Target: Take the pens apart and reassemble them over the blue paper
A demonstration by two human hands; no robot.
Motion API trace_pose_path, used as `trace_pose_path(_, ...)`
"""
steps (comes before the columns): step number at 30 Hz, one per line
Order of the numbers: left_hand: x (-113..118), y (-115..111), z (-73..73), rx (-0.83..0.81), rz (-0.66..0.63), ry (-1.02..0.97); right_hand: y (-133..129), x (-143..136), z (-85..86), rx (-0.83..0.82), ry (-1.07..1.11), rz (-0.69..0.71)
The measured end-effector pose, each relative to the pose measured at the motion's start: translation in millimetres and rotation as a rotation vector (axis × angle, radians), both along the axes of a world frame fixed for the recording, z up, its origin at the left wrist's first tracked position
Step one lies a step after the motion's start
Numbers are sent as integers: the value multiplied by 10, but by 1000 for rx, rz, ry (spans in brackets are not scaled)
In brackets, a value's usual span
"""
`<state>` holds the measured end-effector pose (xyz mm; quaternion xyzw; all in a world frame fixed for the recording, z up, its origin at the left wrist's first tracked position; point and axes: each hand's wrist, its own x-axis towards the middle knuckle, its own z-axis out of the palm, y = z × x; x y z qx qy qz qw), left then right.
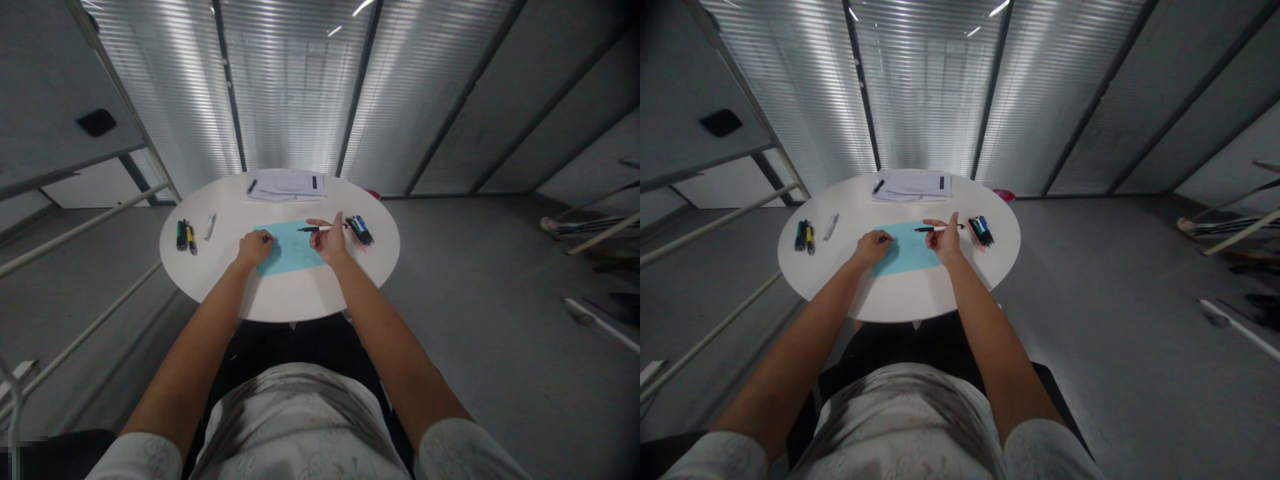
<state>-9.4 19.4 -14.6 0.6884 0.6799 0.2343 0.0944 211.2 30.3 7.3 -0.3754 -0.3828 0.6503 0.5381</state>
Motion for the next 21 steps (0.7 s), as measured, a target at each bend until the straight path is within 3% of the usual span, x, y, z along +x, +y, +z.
trace_pose_path(4,10,-9,13,2,7,9,18,-54,-46,96,-136,-54)
trace_pose_path(8,13,-14,27,-4,9,15,37,-94,-127,285,-441,-264)
trace_pose_path(10,8,-7,19,-8,7,17,31,-104,-166,350,-575,-303)
trace_pose_path(16,-5,22,-24,21,2,11,-4,-89,-253,446,-796,-154)
trace_pose_path(21,2,15,-10,20,4,13,-52,-96,-209,476,-1084,-96)
